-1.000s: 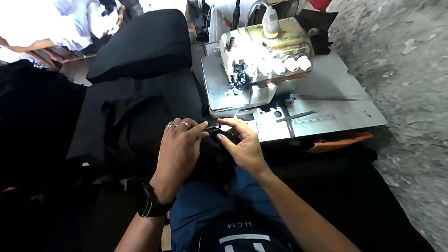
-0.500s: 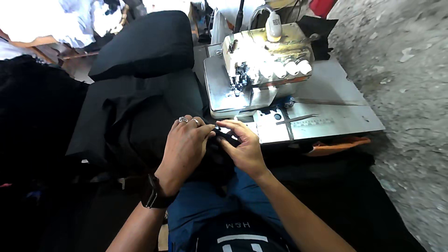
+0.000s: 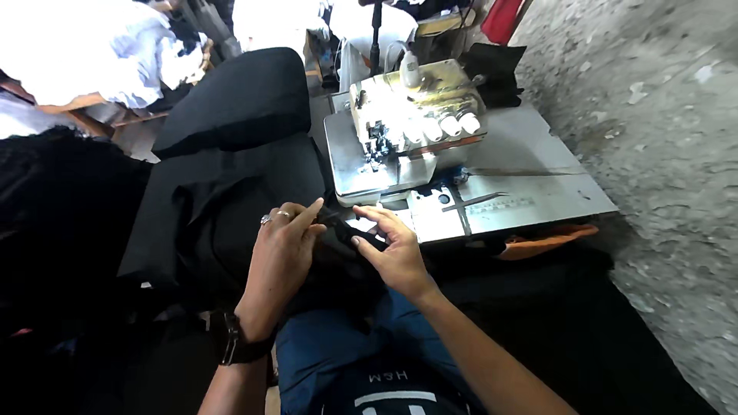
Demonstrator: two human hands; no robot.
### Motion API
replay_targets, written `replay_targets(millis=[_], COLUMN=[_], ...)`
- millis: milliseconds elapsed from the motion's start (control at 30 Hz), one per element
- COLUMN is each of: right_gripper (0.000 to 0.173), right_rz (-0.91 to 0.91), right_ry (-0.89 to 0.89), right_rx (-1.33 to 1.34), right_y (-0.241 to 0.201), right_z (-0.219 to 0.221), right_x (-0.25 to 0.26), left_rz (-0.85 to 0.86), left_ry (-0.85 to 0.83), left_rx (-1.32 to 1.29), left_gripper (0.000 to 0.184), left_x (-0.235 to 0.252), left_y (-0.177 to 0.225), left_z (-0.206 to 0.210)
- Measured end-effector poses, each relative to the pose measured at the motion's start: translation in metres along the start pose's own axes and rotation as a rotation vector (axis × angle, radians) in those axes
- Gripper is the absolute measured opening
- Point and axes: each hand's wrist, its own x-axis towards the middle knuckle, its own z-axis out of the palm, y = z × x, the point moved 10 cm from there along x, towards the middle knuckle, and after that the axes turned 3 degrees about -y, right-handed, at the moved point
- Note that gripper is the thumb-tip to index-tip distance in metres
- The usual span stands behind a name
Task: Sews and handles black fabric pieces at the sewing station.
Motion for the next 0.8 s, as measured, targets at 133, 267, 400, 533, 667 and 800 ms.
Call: replay_targets(millis=[133, 267, 400, 533, 667, 800], right_gripper=[0.04, 0.039, 0.039, 0.039, 0.043, 0.051], right_rz=[0.038, 0.025, 0.002, 0.0, 0.017, 0.257], right_ry=[0.01, 0.017, 0.024, 0.012, 0.04, 0.249], right_rx=[0.034, 0.028, 0.01, 0.03, 0.066, 0.291], right_y=[0.002, -0.001, -0.003, -0.004, 0.001, 0.057], right_z=[-0.004, -0.007, -0.011, -0.011, -0.017, -0.045], right_x=[0.001, 0.001, 0.0, 0.0, -0.003, 0.01], left_rz=[0.004, 0.006, 0.023, 0.048, -0.002, 0.044], left_ry=[0.005, -0.089, -0.106, -0.102, -0.002, 0.16], left_rx=[0.03, 0.116, 0.207, 0.214, 0.167, 0.086], left_gripper=[0.028, 0.025, 0.024, 0.021, 0.021, 0.031], left_x=[0.0, 0.009, 0.014, 0.02, 0.011, 0.018], left_y=[0.012, 0.033, 0.043, 0.05, 0.04, 0.068], left_z=[0.004, 0.014, 0.017, 0.022, 0.001, -0.024])
